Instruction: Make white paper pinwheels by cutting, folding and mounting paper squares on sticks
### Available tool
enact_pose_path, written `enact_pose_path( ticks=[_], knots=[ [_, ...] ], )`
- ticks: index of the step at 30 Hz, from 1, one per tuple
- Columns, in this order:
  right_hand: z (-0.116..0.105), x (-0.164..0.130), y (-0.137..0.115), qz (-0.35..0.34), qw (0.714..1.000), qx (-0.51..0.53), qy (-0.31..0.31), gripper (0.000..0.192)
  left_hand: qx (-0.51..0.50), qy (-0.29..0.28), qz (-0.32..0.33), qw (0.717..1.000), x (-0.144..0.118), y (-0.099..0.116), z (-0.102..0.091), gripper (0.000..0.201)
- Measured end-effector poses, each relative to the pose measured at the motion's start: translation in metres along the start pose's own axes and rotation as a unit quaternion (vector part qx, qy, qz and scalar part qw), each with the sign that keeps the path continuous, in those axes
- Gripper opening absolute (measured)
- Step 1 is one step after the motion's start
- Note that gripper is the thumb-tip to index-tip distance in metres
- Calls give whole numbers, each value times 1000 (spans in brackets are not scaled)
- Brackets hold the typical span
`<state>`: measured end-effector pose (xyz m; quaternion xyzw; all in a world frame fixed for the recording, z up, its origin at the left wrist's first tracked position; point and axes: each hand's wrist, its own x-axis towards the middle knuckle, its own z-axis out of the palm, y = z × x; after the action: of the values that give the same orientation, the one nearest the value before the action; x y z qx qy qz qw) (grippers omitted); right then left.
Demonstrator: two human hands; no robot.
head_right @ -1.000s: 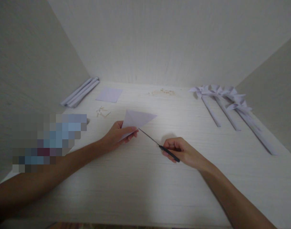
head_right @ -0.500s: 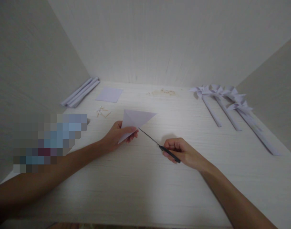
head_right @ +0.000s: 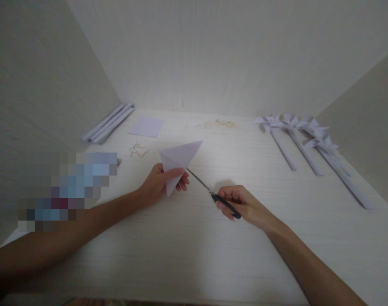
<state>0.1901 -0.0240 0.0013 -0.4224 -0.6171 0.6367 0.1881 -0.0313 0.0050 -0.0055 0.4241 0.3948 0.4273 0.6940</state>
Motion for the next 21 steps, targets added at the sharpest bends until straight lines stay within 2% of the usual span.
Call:
enact_pose_path(
  ticks=[21],
  knots=[
    [3, -1, -2, 8, 1000, -12, 8, 37, 2, 6, 10, 1000, 0, -2, 0, 20]
  ],
)
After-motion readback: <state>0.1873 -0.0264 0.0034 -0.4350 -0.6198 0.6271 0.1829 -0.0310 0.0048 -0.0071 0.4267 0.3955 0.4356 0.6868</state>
